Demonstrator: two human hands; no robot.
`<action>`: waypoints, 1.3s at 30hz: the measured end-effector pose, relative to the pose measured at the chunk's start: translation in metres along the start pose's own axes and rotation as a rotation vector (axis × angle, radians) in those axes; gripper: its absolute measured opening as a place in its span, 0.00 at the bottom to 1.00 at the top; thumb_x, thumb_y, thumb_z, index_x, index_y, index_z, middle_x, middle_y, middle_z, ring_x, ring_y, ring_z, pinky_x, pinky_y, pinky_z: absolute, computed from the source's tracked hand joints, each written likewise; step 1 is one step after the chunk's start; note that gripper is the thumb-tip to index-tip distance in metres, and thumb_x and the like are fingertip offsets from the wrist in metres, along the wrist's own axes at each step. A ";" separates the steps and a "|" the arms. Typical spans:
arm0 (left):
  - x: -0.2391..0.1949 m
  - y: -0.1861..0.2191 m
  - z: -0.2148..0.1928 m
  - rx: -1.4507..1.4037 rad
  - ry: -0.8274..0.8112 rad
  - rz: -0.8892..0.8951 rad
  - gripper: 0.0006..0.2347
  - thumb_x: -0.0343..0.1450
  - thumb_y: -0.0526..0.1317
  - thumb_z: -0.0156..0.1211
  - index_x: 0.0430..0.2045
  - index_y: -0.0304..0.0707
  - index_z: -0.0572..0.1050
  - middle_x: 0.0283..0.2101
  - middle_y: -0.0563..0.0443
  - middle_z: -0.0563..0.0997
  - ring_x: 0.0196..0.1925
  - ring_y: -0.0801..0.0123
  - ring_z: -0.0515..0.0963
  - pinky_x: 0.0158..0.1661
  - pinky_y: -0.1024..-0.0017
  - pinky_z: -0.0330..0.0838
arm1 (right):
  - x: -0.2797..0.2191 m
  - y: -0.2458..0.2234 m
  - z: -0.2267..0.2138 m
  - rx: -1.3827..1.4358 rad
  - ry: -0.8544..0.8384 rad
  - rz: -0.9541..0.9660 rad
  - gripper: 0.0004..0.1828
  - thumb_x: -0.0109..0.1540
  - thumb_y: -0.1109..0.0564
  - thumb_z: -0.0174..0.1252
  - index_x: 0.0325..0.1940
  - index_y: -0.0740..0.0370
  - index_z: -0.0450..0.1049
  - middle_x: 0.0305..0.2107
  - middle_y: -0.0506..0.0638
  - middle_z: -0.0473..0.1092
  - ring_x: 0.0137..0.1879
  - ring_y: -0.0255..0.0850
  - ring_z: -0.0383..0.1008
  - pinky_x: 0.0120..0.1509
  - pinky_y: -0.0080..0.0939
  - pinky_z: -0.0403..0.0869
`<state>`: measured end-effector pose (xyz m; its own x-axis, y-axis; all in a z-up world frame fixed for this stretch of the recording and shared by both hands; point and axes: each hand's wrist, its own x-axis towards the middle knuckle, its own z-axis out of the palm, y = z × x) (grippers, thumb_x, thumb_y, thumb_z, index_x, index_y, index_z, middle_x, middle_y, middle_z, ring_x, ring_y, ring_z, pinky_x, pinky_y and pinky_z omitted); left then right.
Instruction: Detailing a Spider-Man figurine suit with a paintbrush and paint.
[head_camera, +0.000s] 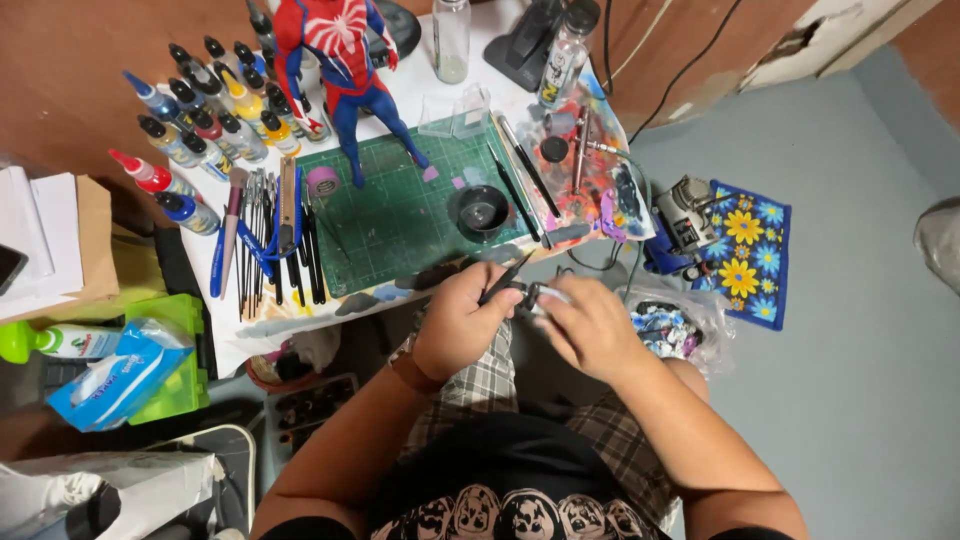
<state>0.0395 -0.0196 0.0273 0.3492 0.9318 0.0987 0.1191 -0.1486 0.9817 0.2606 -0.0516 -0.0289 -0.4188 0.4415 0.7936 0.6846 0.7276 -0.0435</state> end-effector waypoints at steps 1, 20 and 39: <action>-0.001 -0.006 0.003 0.003 -0.006 0.000 0.06 0.72 0.37 0.62 0.24 0.37 0.77 0.20 0.50 0.82 0.27 0.68 0.81 0.32 0.72 0.76 | -0.002 -0.007 0.002 -0.003 0.003 0.006 0.17 0.63 0.54 0.60 0.56 0.60 0.75 0.47 0.62 0.73 0.44 0.58 0.76 0.43 0.54 0.75; -0.002 -0.026 0.008 -0.025 -0.041 0.082 0.04 0.71 0.34 0.63 0.26 0.36 0.79 0.19 0.50 0.80 0.26 0.63 0.80 0.32 0.71 0.75 | -0.006 -0.028 -0.008 0.367 -0.141 0.536 0.24 0.62 0.53 0.64 0.60 0.65 0.74 0.40 0.57 0.75 0.42 0.45 0.74 0.46 0.44 0.75; -0.039 -0.022 -0.008 -0.575 0.012 0.051 0.08 0.79 0.35 0.38 0.36 0.32 0.67 0.32 0.50 0.67 0.31 0.72 0.63 0.33 0.75 0.60 | 0.143 0.131 0.068 0.194 -0.018 0.744 0.31 0.57 0.63 0.61 0.66 0.59 0.66 0.53 0.51 0.73 0.59 0.44 0.73 0.65 0.43 0.68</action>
<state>0.0161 -0.0506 0.0033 0.3301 0.9324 0.1468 -0.4233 0.0072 0.9060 0.2501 0.1427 0.0376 0.1004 0.8583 0.5032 0.6733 0.3137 -0.6695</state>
